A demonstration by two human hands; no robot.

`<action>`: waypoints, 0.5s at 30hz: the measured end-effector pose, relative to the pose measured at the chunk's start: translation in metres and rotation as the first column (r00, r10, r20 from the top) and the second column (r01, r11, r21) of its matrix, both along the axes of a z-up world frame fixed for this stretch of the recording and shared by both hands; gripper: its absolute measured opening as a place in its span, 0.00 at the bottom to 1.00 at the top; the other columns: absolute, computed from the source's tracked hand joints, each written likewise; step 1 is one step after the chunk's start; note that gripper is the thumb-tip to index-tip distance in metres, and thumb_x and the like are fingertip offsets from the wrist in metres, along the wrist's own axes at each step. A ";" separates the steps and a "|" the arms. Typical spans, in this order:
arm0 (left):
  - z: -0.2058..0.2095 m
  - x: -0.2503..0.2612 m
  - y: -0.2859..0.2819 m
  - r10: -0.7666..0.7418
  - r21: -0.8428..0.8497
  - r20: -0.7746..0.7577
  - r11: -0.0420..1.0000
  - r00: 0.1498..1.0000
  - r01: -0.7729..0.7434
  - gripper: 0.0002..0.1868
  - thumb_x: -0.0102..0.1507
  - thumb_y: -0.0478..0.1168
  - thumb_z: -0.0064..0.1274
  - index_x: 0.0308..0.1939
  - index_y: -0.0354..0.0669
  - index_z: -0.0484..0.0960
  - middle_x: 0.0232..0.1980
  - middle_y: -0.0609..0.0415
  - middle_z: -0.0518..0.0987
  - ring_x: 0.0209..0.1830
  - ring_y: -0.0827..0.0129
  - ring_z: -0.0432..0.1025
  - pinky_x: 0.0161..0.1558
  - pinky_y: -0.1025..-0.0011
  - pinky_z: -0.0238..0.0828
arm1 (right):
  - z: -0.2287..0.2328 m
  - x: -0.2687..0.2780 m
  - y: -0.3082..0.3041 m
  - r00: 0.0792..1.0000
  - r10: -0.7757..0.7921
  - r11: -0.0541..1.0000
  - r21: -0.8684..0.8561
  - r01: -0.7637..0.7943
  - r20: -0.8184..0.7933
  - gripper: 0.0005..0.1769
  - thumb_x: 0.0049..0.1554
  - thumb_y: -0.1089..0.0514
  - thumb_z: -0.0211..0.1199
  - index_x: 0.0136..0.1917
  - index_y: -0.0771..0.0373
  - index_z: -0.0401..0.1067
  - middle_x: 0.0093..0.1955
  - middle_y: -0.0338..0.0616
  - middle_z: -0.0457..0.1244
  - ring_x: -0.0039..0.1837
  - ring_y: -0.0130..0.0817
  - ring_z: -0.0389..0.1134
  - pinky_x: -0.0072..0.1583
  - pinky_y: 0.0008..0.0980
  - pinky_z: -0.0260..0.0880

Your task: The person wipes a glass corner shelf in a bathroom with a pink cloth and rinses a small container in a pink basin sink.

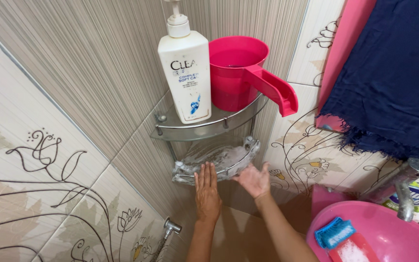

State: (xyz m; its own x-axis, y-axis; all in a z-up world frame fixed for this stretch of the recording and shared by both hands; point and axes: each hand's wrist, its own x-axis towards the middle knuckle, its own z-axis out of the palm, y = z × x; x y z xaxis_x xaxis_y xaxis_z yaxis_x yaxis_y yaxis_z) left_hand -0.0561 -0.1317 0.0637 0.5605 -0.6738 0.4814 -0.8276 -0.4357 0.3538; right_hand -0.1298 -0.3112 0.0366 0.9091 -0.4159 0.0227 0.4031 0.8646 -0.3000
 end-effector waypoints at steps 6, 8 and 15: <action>0.000 -0.003 -0.001 0.013 0.005 0.000 1.000 1.000 -0.013 0.53 0.49 0.20 0.53 0.78 0.38 0.51 0.81 0.43 0.53 0.82 0.55 0.44 0.79 0.52 0.33 | 0.003 -0.011 0.016 0.983 -0.059 0.992 0.097 0.076 -0.174 0.60 0.54 0.13 0.21 0.78 0.60 0.50 0.80 0.50 0.50 0.80 0.54 0.46 0.76 0.76 0.35; 0.001 -0.004 -0.001 0.016 0.021 -0.015 1.000 1.000 -0.016 0.54 0.49 0.19 0.53 0.78 0.38 0.51 0.81 0.44 0.53 0.82 0.56 0.44 0.79 0.52 0.33 | -0.008 -0.018 0.009 0.987 -0.097 0.983 0.141 0.115 -0.128 0.57 0.56 0.14 0.23 0.77 0.59 0.53 0.80 0.50 0.52 0.80 0.54 0.48 0.76 0.73 0.36; 0.004 -0.005 -0.002 0.039 0.047 -0.025 0.998 0.999 -0.038 0.55 0.48 0.19 0.52 0.79 0.39 0.50 0.81 0.43 0.53 0.83 0.57 0.43 0.79 0.53 0.31 | -0.066 0.032 -0.033 0.995 -0.077 0.990 0.125 0.068 0.070 0.56 0.59 0.16 0.28 0.79 0.61 0.55 0.81 0.51 0.51 0.80 0.49 0.51 0.78 0.50 0.43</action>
State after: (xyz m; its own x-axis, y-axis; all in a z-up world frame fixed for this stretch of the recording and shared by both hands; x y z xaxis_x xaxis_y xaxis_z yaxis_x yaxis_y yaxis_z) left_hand -0.0612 -0.1340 0.0680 0.5984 -0.6726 0.4353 -0.8007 -0.4837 0.3534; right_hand -0.0978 -0.3445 -0.0299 0.8741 -0.4846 0.0344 0.4834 0.8605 -0.1606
